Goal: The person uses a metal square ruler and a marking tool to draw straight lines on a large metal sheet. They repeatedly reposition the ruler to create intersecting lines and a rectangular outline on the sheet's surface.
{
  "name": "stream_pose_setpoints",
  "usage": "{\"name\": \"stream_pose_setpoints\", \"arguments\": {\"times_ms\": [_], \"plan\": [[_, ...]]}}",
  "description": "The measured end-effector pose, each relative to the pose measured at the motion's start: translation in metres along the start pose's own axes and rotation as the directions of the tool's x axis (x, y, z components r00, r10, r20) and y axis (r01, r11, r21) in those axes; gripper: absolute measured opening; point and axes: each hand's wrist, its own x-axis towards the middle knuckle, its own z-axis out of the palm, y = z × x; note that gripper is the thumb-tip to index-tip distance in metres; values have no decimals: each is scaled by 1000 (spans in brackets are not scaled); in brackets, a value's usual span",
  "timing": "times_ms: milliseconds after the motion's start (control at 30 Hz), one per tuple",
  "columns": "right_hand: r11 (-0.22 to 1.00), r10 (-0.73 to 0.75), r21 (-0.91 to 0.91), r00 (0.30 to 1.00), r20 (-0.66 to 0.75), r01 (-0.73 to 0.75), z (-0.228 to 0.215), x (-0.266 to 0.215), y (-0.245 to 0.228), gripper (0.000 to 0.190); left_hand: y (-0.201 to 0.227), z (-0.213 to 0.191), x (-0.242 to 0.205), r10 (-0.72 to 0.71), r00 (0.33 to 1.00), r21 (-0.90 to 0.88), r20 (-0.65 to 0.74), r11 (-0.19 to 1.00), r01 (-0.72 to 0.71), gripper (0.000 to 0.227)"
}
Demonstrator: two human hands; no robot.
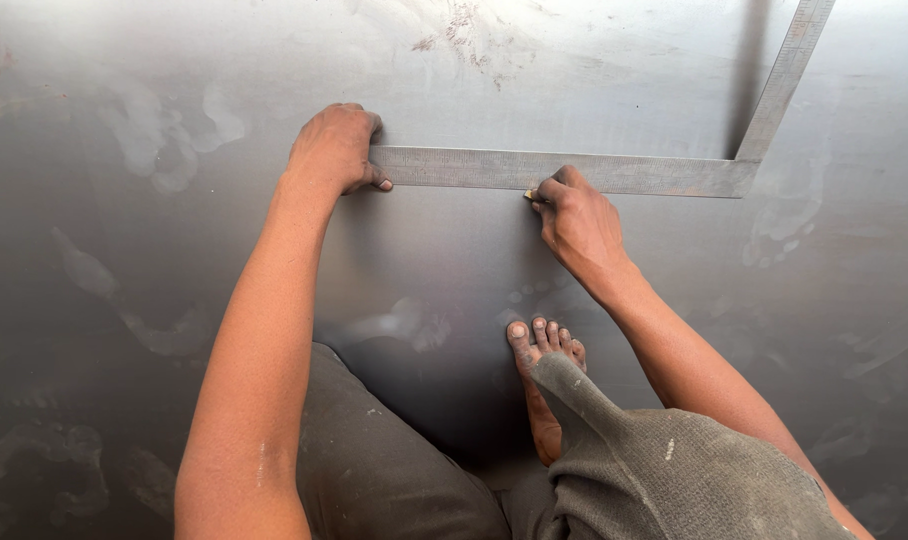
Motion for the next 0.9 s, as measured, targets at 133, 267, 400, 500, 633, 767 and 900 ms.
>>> {"name": "stream_pose_setpoints", "arguments": {"times_ms": [133, 267, 400, 500, 633, 767, 900], "plan": [[998, 25, -67, 948, 318, -4, -1, -2, 3, 8, 1, -2, -4, 12, 1000, -7, -18, 1000, -12, 72], [994, 75, -105, 737, 672, -5, -6, -20, -7, 8, 2, -16, -2, 63, 998, 18, -22, 998, -62, 74], [957, 12, 290, 999, -41, 1, 5, -38, -12, 18, -1, -5, -7, 59, 998, -31, 10, 998, -58, 68], [980, -42, 181, 971, -237, 87, 17, -21, -14, 16, -1, -6, -4, 39, 999, -31, 10, 999, -38, 72], [977, -32, 196, 971, -237, 80, 22, -5, -16, 12, -3, -6, -4, 70, 997, -45, -23, 996, -71, 70], [978, -75, 174, 971, -225, 116, 21, -9, -16, 10, -4, -4, -4, 55, 998, -60, -7, 997, -55, 69], [990, -91, 90, 975, -201, 111, 21, -2, -13, 5, -6, -2, -1, 37, 999, -62, -21, 997, -38, 72]]}}
